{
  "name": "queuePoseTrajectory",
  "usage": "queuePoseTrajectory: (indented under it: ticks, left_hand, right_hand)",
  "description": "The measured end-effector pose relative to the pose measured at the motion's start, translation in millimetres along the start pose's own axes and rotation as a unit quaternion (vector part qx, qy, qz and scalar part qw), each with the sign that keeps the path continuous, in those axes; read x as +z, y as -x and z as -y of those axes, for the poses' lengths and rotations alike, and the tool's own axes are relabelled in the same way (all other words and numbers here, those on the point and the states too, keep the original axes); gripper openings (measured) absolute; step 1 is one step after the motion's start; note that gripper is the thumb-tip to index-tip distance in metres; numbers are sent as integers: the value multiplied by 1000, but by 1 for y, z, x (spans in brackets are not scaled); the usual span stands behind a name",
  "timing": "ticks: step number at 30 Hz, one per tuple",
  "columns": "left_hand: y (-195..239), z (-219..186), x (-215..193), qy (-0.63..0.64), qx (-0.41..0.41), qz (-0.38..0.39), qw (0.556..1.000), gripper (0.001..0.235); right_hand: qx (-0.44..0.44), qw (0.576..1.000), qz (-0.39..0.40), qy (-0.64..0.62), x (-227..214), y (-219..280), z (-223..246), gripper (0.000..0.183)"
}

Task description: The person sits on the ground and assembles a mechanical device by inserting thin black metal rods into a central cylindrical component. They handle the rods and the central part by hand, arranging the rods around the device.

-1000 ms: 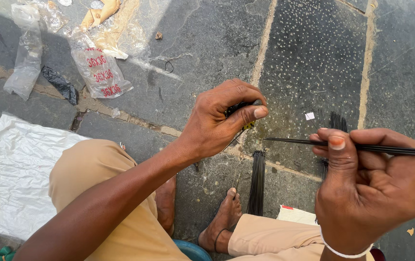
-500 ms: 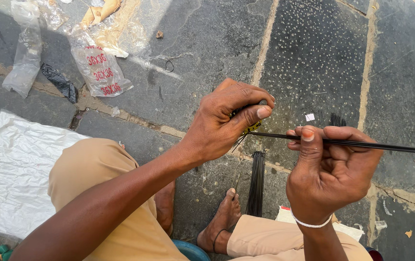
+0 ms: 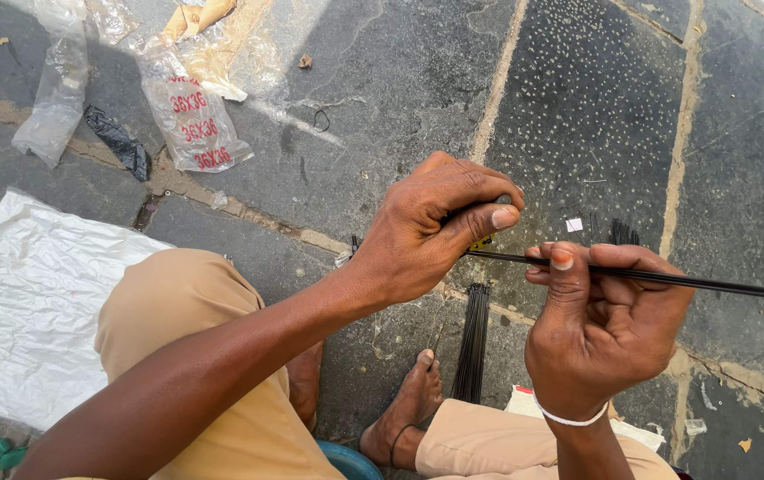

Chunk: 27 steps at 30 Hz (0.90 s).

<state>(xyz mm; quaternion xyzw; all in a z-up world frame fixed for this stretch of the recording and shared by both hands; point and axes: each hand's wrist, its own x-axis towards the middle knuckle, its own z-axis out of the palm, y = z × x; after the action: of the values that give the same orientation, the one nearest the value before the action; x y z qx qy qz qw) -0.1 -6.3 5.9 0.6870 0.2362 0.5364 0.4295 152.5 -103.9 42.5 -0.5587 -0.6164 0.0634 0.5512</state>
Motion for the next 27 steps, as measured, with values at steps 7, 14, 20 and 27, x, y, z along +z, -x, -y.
queuePoseTrajectory:
  ticks: [7,14,20,27]
  left_hand:
    - [0,1,0,5,9,-16,1000,26]
    - [0,7,4,35,3,-8,999,26]
    - [2,5,7,33,8,7,999,27]
    - [2,3,8,31,4,17,999,26]
  right_hand:
    - [102,900,278,321,-3,-35,45,14]
    - [66,975,96,186,-31,-31,61,10]
    - [29,995,-9,90,-21,-22,43,17]
    - [18,1000,-15,19,-3,-16,19,19]
